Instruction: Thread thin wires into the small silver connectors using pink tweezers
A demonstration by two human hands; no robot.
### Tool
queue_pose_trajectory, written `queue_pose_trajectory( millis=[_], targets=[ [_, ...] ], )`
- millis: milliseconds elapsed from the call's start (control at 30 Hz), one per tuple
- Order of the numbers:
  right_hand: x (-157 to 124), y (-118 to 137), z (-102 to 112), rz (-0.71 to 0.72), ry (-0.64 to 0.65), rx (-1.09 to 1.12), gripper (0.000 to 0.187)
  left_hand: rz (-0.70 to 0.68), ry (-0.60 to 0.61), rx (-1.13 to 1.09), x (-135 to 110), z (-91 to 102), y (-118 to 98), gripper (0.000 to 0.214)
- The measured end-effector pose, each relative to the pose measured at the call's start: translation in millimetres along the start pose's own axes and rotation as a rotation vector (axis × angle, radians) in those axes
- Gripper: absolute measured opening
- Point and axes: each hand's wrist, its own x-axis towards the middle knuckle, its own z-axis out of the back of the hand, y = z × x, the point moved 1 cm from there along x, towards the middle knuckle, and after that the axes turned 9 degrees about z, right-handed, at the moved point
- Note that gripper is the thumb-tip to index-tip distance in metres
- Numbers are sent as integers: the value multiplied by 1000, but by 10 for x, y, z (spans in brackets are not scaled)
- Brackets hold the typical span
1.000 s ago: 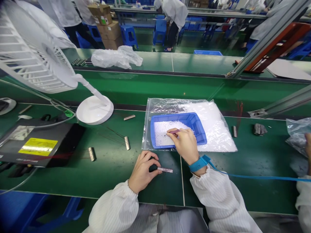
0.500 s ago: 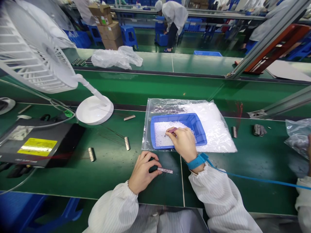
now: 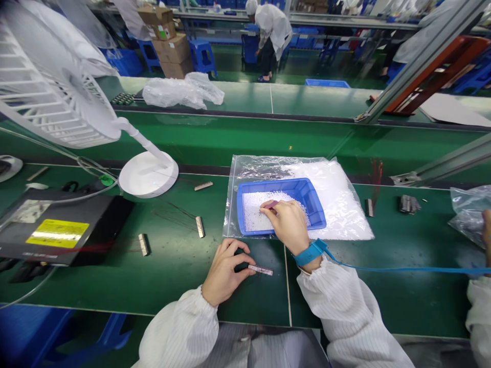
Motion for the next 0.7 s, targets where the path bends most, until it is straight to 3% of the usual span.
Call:
queue_pose_trajectory(
  millis=[200,700],
  targets=[
    [-40,-17,65,-7,-49,12,17,-10,6,12,-3,-12,20,17],
    [13,-93,-44,7,25,-36,23,-6,11,20,3,-13,30,18]
  ],
)
